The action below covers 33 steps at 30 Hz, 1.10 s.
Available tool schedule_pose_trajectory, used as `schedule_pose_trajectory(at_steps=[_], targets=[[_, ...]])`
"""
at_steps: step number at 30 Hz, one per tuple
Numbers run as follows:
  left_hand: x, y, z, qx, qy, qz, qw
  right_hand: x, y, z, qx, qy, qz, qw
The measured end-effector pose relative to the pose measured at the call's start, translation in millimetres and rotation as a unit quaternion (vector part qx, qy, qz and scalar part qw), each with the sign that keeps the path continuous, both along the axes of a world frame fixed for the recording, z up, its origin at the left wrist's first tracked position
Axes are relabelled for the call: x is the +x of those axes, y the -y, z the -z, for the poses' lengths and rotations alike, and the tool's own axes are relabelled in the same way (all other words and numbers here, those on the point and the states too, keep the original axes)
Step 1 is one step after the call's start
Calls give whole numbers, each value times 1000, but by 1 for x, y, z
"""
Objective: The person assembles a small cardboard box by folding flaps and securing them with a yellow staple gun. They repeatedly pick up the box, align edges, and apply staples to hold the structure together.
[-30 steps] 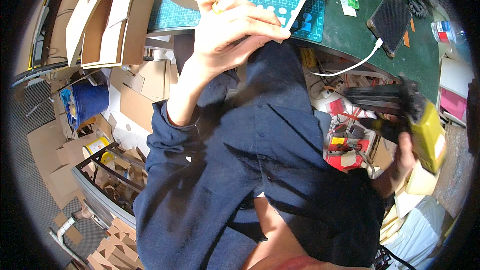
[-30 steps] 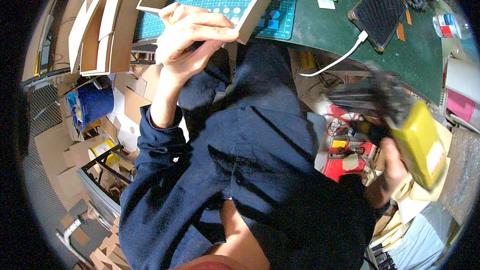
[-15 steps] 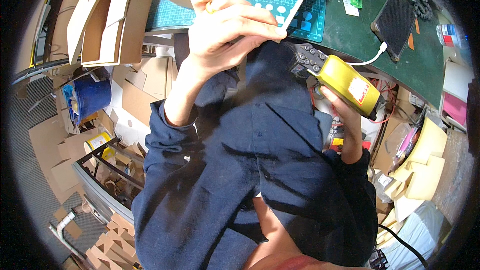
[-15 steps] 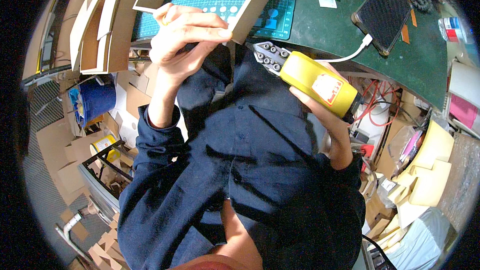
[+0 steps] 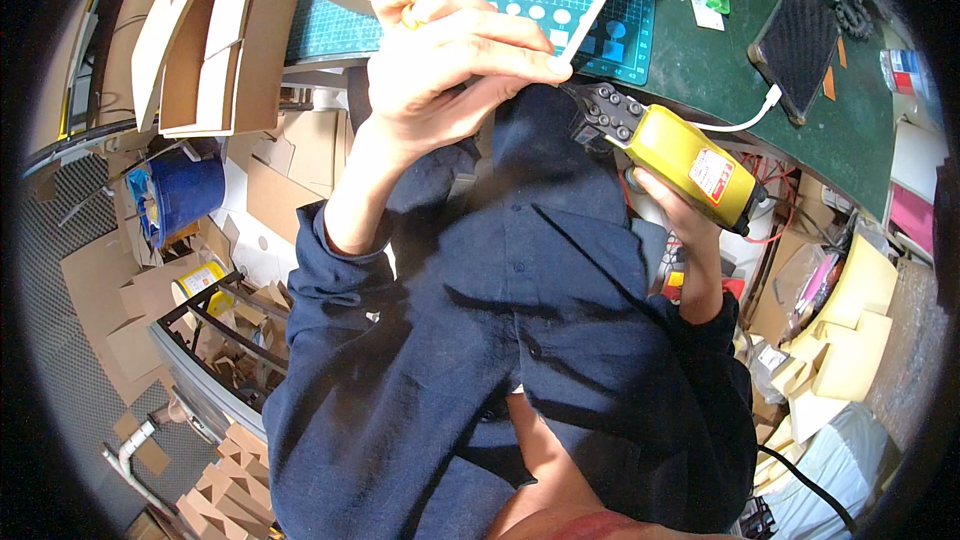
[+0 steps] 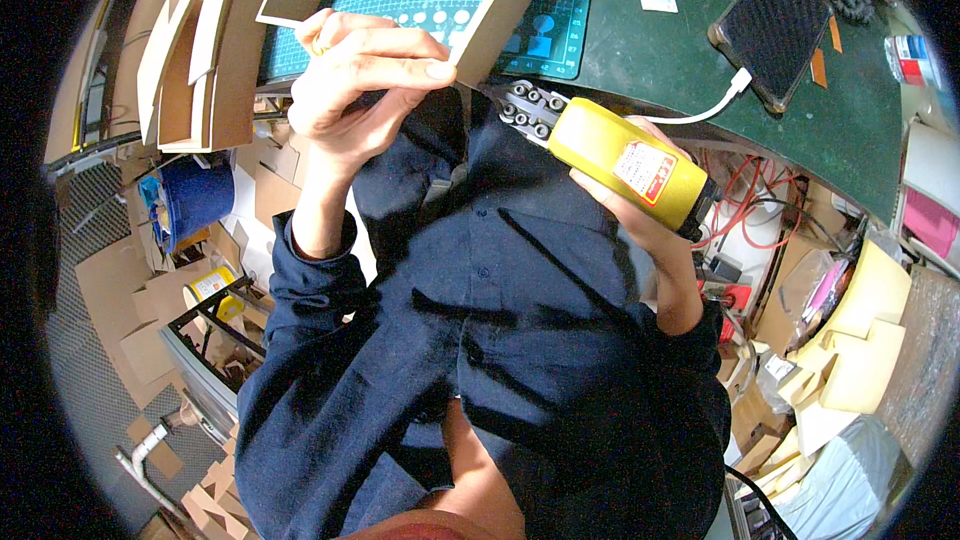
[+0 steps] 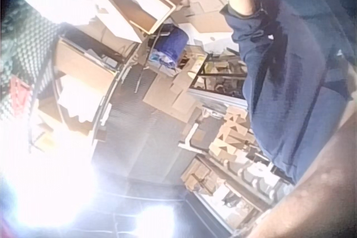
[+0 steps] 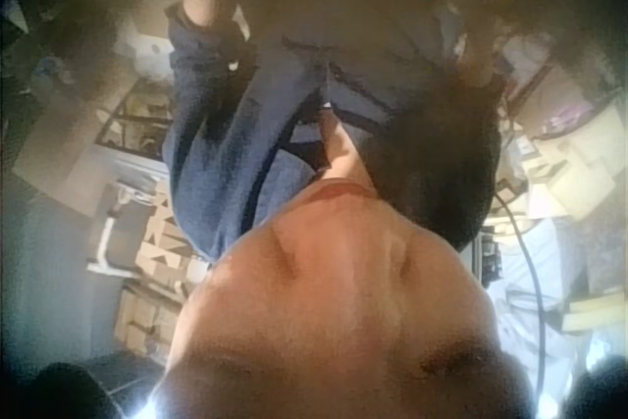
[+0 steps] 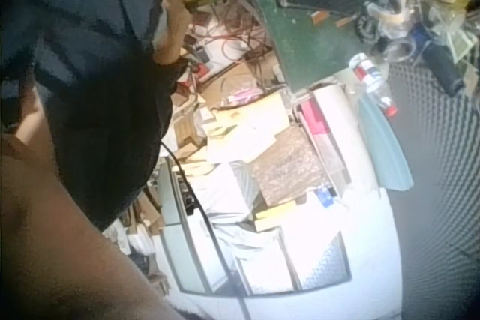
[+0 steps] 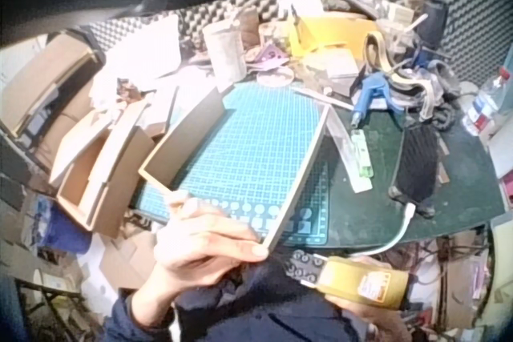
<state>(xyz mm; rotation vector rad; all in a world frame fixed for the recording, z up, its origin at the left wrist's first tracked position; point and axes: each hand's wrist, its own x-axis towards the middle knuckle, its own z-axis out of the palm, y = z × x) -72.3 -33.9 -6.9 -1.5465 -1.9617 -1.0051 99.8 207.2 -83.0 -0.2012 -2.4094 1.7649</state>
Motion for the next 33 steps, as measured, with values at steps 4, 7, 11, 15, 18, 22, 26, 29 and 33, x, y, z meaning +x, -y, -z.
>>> schedule_pose_trajectory(at_steps=[4,7,11,15,18,22,26,29,33], targets=[[-1,-1,2,15,9,1,1000,-1,2,-5,24,-13,-2,1000],[-1,-3,4,24,16,-2,1000,-2,3,-5,15,-14,-1,1000],[-1,-3,3,19,14,-3,1000,-2,2,-3,1,-16,2,1000],[-2,-3,4,28,19,-2,999,-2,1,-2,6,-26,-4,1000],[-2,-3,4,24,23,-3,999,-3,2,-1,-9,-27,0,1000],[-2,-3,6,24,23,-2,999,-3,3,0,-20,-27,6,999],[-2,-2,6,22,20,-1,1000,-3,3,-1,-8,-24,6,1000],[-2,-2,5,23,21,-1,1000,-3,1,1,4,-28,0,1000],[-3,-2,6,22,18,-2,1000,-4,2,-1,-11,-34,-1,999]])
